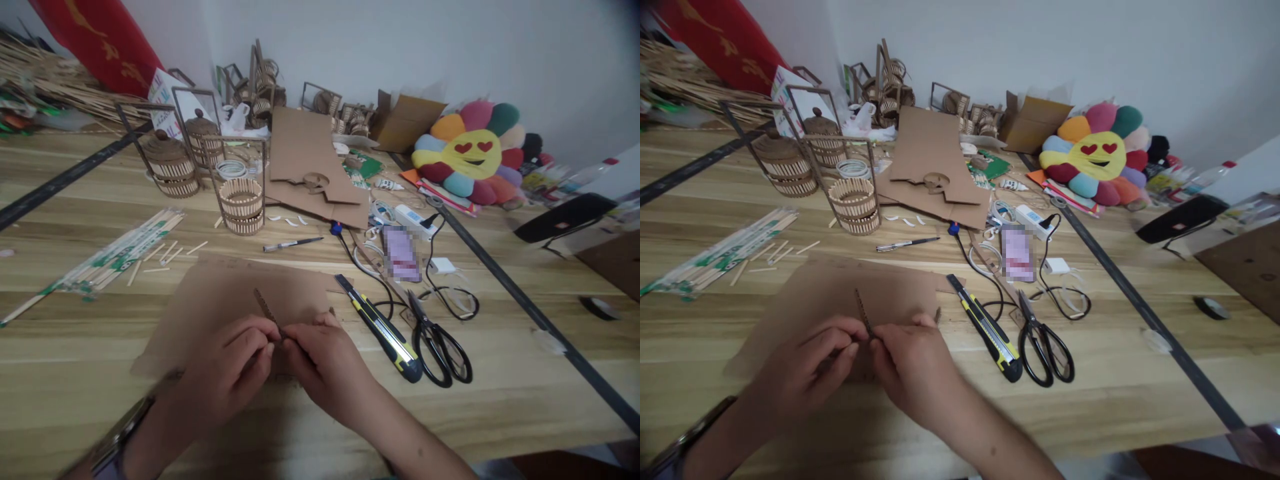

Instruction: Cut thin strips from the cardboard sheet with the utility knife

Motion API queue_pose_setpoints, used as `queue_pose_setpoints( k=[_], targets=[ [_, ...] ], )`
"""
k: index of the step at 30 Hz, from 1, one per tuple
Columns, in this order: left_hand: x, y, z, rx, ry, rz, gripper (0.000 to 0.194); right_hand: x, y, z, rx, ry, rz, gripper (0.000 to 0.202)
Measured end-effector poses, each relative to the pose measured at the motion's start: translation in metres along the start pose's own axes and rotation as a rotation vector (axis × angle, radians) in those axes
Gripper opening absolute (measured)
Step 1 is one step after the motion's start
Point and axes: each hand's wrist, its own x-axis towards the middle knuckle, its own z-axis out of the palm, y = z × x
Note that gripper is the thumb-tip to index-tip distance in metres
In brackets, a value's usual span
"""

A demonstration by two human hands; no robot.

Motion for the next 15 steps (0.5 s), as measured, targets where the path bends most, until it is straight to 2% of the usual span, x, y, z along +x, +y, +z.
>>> queue_pose_setpoints(
  k=[7, 15],
  targets=[
    [0.0007, 0.0004, -0.0009, -0.156, -0.029, -0.176, 0.020, 0.0017, -0.0008, -0.0009, 0.035, 0.056, -0.023, 0.025],
    [0.0070, -0.0015, -0.0050, -0.410, -0.059, -0.360, 0.024, -0.0005, 0.0002, -0.0002, 0.113, 0.088, 0.017, 0.027]
  ],
)
